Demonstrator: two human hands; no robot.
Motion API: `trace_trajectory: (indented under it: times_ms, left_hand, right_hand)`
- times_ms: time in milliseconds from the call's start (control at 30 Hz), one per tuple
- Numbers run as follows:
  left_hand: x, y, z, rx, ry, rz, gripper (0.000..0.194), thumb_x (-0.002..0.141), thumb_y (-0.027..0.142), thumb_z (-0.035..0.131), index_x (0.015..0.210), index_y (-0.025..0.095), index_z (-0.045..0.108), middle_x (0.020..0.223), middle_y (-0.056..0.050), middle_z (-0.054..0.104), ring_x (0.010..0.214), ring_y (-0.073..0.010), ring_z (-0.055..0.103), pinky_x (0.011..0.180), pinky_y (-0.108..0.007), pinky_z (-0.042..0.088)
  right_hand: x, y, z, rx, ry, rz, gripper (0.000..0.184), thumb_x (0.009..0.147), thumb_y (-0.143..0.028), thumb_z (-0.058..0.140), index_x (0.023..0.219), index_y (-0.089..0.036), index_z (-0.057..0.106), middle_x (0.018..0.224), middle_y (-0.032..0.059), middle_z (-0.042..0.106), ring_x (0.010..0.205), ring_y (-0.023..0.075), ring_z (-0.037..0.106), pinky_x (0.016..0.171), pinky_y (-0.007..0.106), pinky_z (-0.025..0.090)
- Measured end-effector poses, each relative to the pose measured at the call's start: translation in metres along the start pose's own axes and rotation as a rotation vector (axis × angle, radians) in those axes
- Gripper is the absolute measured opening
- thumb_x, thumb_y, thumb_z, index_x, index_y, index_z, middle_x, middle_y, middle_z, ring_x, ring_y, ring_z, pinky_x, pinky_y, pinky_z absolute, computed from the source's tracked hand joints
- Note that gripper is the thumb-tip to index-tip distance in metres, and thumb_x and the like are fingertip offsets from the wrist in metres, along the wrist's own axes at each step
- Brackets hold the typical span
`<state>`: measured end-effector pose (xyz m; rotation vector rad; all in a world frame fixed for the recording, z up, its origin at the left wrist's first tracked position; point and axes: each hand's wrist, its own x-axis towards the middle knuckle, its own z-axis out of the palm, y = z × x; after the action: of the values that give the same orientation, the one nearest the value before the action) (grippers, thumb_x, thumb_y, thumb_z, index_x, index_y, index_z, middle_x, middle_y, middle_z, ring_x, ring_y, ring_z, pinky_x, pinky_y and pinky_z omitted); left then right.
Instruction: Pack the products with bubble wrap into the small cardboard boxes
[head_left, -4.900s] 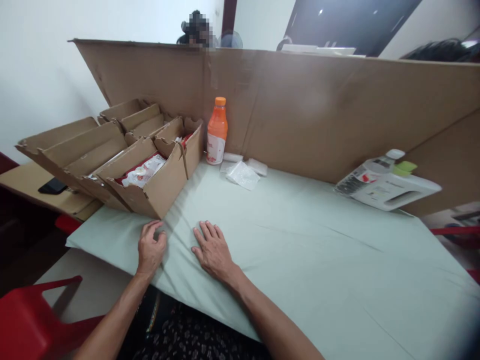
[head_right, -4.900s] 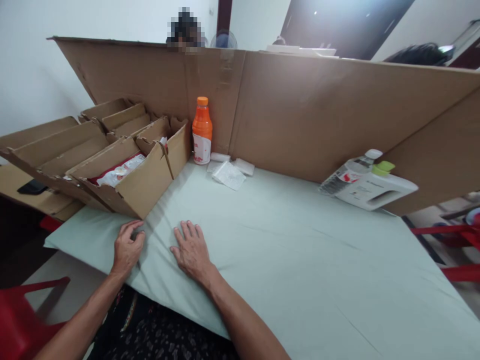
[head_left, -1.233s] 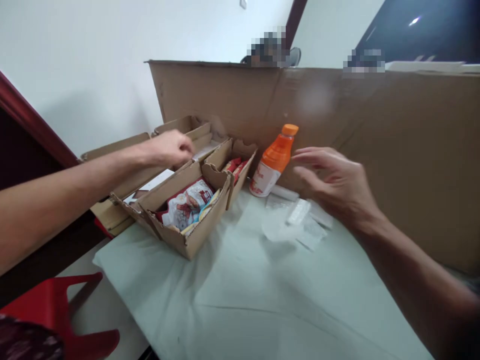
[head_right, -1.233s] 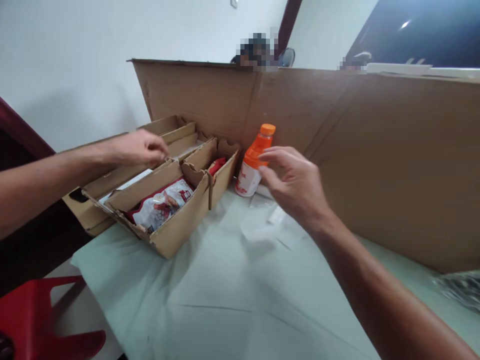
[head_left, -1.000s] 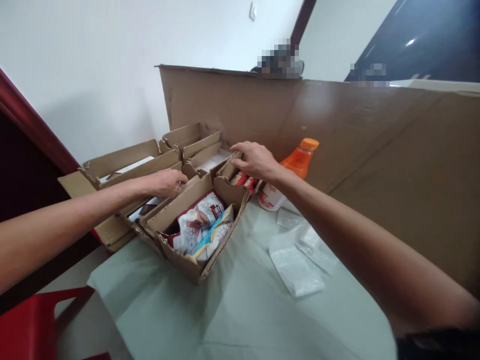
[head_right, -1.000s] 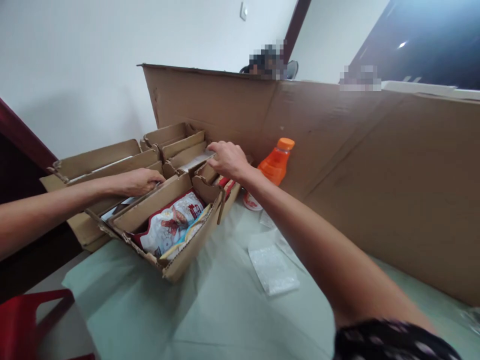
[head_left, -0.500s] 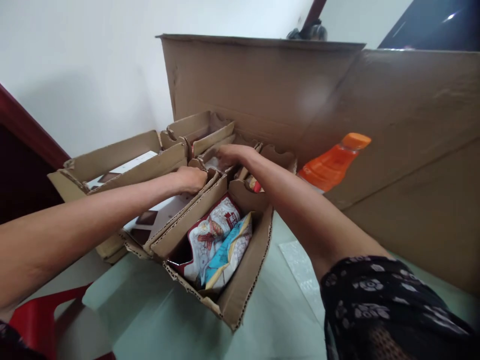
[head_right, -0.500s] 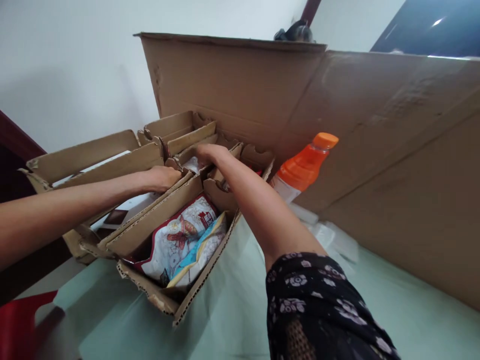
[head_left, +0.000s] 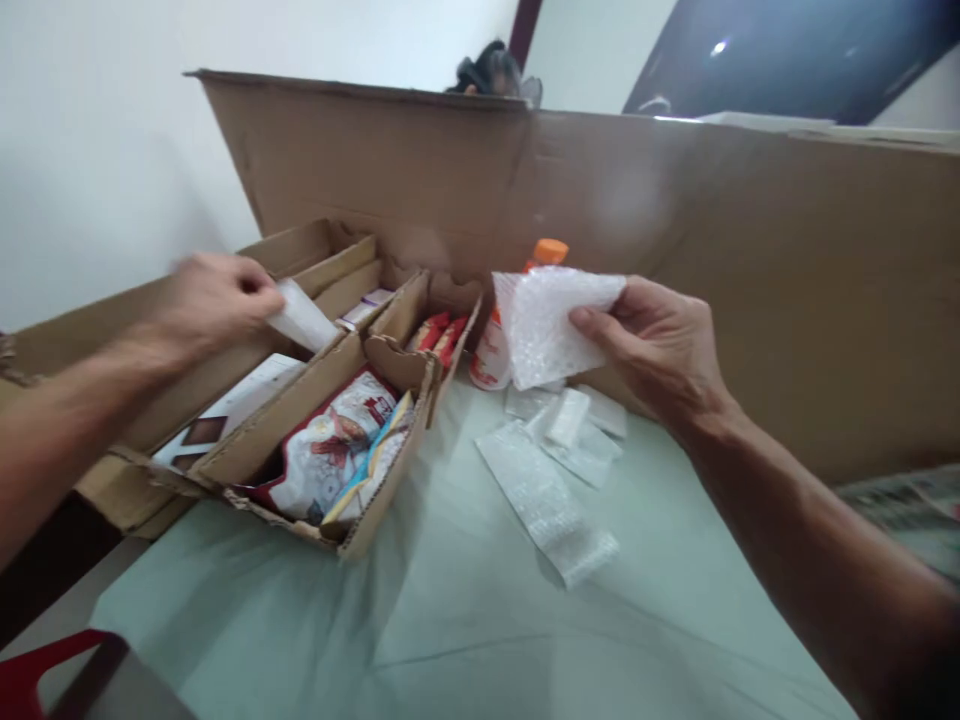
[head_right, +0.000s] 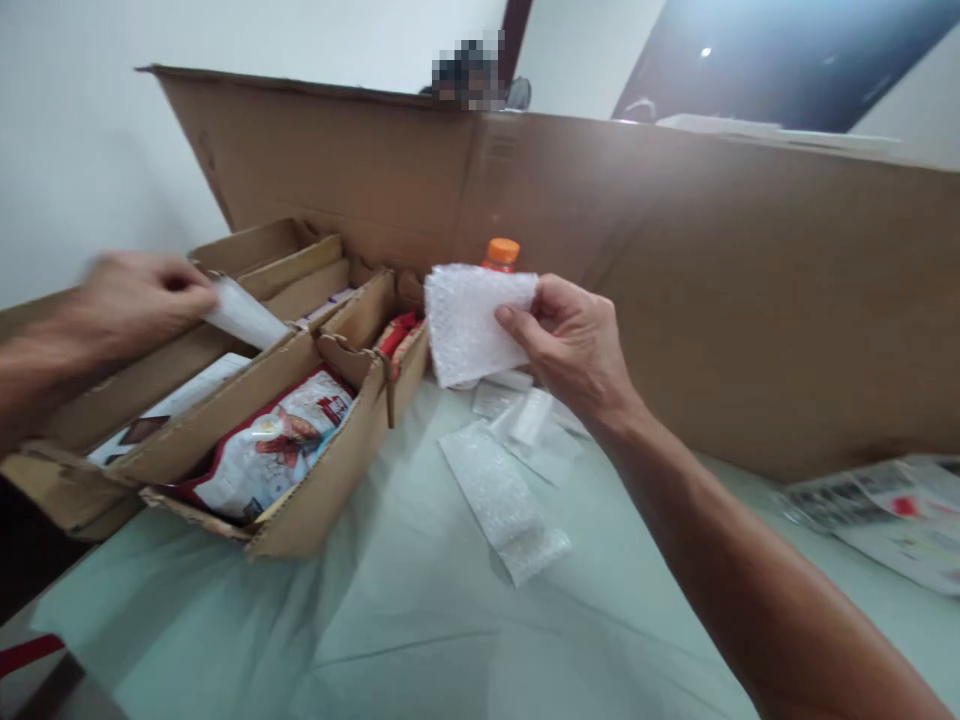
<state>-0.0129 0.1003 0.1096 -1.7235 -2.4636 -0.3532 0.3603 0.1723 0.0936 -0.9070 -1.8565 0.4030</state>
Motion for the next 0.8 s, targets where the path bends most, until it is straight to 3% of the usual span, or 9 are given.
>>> trace_trajectory:
  times_ms: [100, 167, 233, 367, 467, 567, 700, 733, 800]
  left_hand:
    - [-0.019, 0.02, -0.036, -0.321, 0.276, -0.076, 0.041, 0.087, 0.05, 0.047, 0.105, 0.022, 0.071, 0.083, 0.001, 0.067, 0.083, -0.0269, 0.069, 0.078, -0.043, 0.056]
    - [-0.028, 0.056, -0.044, -0.433, 0.337, 0.087, 0.036, 0.083, 0.045, 0.052, 0.097, 0.019, 0.073, 0.078, 0.002, 0.065, 0.08, -0.0242, 0.068, 0.078, -0.042, 0.056]
    - [-0.032, 0.107, -0.033, -0.452, 0.315, 0.349, 0.027, 0.08, 0.031, 0.054, 0.087, 0.015, 0.074, 0.078, 0.0, 0.069, 0.075, -0.0182, 0.065, 0.078, -0.036, 0.057]
    - [-0.031, 0.202, 0.02, -0.332, 0.07, 0.529, 0.024, 0.086, 0.02, 0.053, 0.093, 0.012, 0.075, 0.092, -0.008, 0.076, 0.083, -0.0184, 0.067, 0.082, -0.032, 0.054]
    - [-0.03, 0.22, 0.044, -0.293, -0.103, 0.612, 0.026, 0.091, 0.028, 0.054, 0.097, 0.016, 0.076, 0.098, -0.008, 0.077, 0.089, -0.0214, 0.069, 0.082, -0.033, 0.054]
    - [-0.025, 0.175, 0.033, -0.29, -0.024, 0.628, 0.027, 0.092, 0.026, 0.052, 0.098, 0.016, 0.076, 0.101, -0.007, 0.077, 0.09, -0.0194, 0.068, 0.085, -0.031, 0.052]
    - [0.007, 0.049, -0.003, -0.218, 0.193, 0.334, 0.03, 0.09, 0.019, 0.049, 0.105, 0.012, 0.074, 0.112, -0.007, 0.076, 0.094, -0.015, 0.063, 0.095, -0.029, 0.048]
    - [0.017, 0.016, -0.008, -0.198, 0.189, 0.198, 0.03, 0.09, 0.021, 0.05, 0.107, 0.012, 0.073, 0.108, -0.006, 0.077, 0.091, -0.0142, 0.061, 0.092, -0.029, 0.049]
    - [0.039, -0.041, -0.009, -0.171, -0.035, 0.019, 0.033, 0.091, 0.028, 0.052, 0.112, 0.01, 0.07, 0.092, -0.002, 0.078, 0.08, -0.0133, 0.058, 0.08, -0.027, 0.051]
  right_hand:
    - [-0.032, 0.045, -0.046, -0.153, -0.045, 0.109, 0.02, 0.082, -0.043, 0.071, 0.08, -0.023, 0.071, 0.073, 0.0019, 0.068, 0.063, 0.0163, 0.058, 0.058, 0.03, 0.048]
    - [-0.04, 0.075, -0.066, -0.287, -0.066, 0.164, 0.017, 0.08, -0.04, 0.072, 0.083, -0.023, 0.072, 0.075, 0.0024, 0.07, 0.066, 0.0187, 0.062, 0.066, 0.035, 0.053]
    - [-0.039, 0.096, -0.08, -0.381, -0.037, 0.213, 0.025, 0.075, -0.036, 0.075, 0.097, -0.024, 0.074, 0.086, 0.0042, 0.073, 0.076, 0.0237, 0.067, 0.077, 0.045, 0.056]
    - [-0.036, 0.104, -0.09, -0.404, -0.005, 0.196, 0.037, 0.077, -0.034, 0.075, 0.114, -0.029, 0.07, 0.104, 0.007, 0.072, 0.093, 0.0297, 0.071, 0.087, 0.051, 0.057]
    - [-0.041, 0.088, -0.085, -0.378, -0.053, 0.124, 0.025, 0.082, -0.038, 0.069, 0.108, -0.036, 0.07, 0.101, 0.0023, 0.072, 0.093, 0.0288, 0.072, 0.083, 0.048, 0.059]
    - [-0.046, 0.064, -0.069, -0.334, -0.148, 0.119, 0.022, 0.083, -0.043, 0.068, 0.103, -0.036, 0.071, 0.103, 0.0026, 0.074, 0.094, 0.0291, 0.072, 0.085, 0.049, 0.059]
    - [-0.035, 0.033, -0.026, -0.253, -0.332, 0.098, 0.022, 0.084, -0.043, 0.064, 0.098, -0.029, 0.074, 0.093, 0.0042, 0.077, 0.078, 0.0247, 0.072, 0.078, 0.044, 0.06]
    - [-0.027, 0.026, -0.01, -0.247, -0.371, 0.057, 0.022, 0.085, -0.041, 0.062, 0.097, -0.027, 0.074, 0.091, 0.0039, 0.077, 0.076, 0.0234, 0.072, 0.077, 0.042, 0.059]
    - [-0.003, 0.012, 0.027, -0.26, -0.416, -0.045, 0.023, 0.087, -0.036, 0.059, 0.098, -0.023, 0.075, 0.092, 0.0041, 0.077, 0.078, 0.022, 0.071, 0.078, 0.038, 0.057]
